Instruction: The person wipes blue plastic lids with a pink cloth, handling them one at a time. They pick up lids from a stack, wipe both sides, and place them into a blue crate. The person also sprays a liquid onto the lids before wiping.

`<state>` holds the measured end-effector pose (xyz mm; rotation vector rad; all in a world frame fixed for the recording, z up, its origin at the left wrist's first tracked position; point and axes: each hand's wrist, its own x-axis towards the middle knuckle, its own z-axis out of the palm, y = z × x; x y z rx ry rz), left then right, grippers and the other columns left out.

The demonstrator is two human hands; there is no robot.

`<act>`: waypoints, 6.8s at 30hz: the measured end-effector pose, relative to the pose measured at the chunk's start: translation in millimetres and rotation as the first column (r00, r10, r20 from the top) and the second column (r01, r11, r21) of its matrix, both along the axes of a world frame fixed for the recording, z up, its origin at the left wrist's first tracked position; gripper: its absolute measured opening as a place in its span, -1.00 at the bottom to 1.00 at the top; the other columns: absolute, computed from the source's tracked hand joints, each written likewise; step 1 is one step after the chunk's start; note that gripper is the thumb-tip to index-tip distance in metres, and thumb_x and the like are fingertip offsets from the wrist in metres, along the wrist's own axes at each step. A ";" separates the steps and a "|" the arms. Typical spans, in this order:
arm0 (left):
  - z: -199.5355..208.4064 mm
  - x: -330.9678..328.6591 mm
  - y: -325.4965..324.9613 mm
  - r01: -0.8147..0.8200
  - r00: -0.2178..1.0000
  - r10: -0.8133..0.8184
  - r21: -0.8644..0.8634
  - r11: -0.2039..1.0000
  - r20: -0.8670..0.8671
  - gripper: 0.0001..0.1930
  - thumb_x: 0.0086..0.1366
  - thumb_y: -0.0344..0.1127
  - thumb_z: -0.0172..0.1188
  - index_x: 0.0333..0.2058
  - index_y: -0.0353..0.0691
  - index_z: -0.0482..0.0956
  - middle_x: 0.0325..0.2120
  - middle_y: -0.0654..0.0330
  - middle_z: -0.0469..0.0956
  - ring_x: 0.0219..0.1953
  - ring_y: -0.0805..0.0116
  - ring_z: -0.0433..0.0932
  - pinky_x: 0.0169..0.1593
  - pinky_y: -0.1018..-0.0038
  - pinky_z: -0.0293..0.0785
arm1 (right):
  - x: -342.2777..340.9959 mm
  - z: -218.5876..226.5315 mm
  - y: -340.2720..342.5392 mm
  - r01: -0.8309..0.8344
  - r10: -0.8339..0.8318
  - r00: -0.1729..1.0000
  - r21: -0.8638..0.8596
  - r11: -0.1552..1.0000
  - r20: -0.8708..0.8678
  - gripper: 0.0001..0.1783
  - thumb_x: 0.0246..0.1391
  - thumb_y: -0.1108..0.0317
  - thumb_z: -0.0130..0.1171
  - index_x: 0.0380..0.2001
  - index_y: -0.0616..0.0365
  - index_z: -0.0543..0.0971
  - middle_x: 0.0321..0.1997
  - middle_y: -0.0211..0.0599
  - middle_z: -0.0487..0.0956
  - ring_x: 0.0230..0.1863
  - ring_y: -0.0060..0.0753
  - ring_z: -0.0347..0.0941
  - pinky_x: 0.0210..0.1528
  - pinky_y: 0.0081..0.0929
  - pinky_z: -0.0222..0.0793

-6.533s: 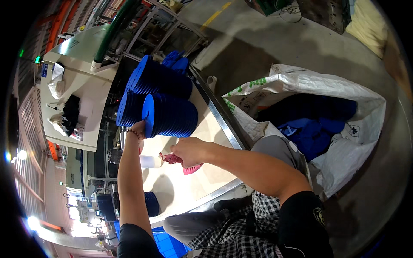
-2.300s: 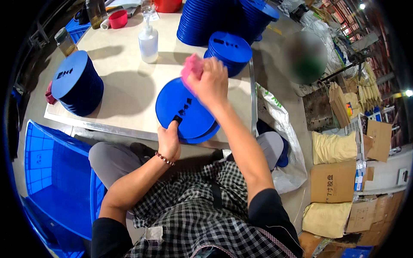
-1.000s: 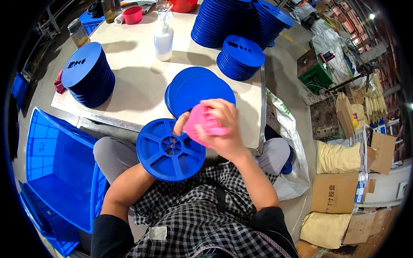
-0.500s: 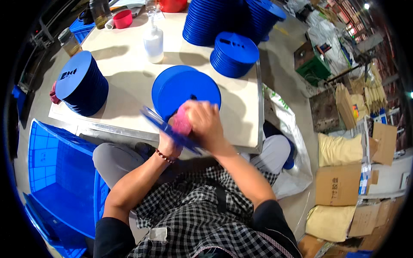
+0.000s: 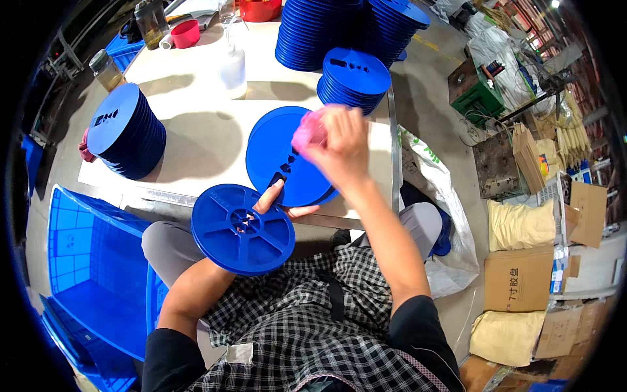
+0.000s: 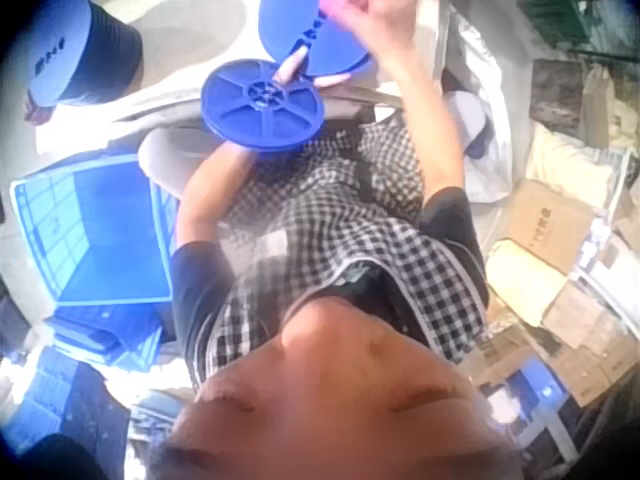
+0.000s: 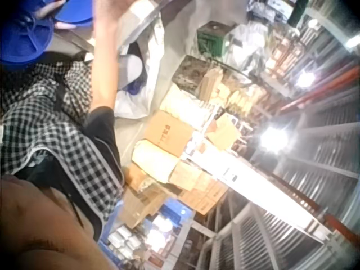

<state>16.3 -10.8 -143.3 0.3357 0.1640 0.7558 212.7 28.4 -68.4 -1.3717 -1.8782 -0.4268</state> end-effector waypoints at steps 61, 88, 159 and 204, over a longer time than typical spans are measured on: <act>17.0 1.3 4.8 -0.212 0.901 0.268 0.191 0.958 -0.341 -0.40 0.48 -0.04 0.17 0.33 -0.23 0.27 0.10 -0.05 0.56 0.03 0.15 0.66 0.08 0.23 0.68 | 86.2 19.4 -75.5 -0.387 -0.164 0.230 -0.245 0.889 -0.959 -0.62 0.22 0.23 0.21 -0.09 0.37 0.61 -0.10 -0.24 0.66 -0.23 -0.61 0.58 -0.21 -0.61 0.48; -12.9 -18.9 -12.4 -0.045 0.918 0.188 0.380 0.924 -0.349 -0.45 0.45 -0.12 0.21 0.27 -0.25 0.29 0.17 0.00 0.49 0.16 0.16 0.54 0.17 0.25 0.54 | -97.4 -12.0 4.2 -0.470 0.380 0.842 -0.174 0.866 -0.382 -0.65 -0.13 0.27 0.39 -0.31 0.16 0.49 -0.26 -0.17 0.48 -0.13 0.01 0.43 -0.02 -0.06 0.39; 62.9 -19.3 -11.4 0.019 0.713 -0.017 -0.005 1.000 -0.701 -0.63 0.44 -0.03 0.26 0.00 -0.19 0.58 -0.33 0.19 0.66 -0.35 0.48 0.63 -0.32 0.54 0.56 | 82.5 48.3 -89.9 -0.634 -0.111 0.303 -0.287 0.718 -0.946 -0.69 -0.13 0.19 0.28 -0.47 0.25 0.52 -0.14 0.06 0.62 0.30 -0.01 0.43 0.04 -0.38 0.50; 60.1 9.4 -21.7 -0.025 0.930 0.129 0.292 0.956 -0.345 -0.37 0.47 -0.01 0.20 0.35 -0.23 0.28 0.12 -0.04 0.56 0.06 0.25 0.66 -0.02 0.41 0.69 | 30.3 32.2 21.8 0.070 -0.072 0.952 -0.017 0.997 -0.298 -0.72 -0.02 0.20 0.39 -0.21 -0.05 0.63 -0.15 -0.30 0.62 -0.09 -0.13 0.49 0.07 -0.20 0.34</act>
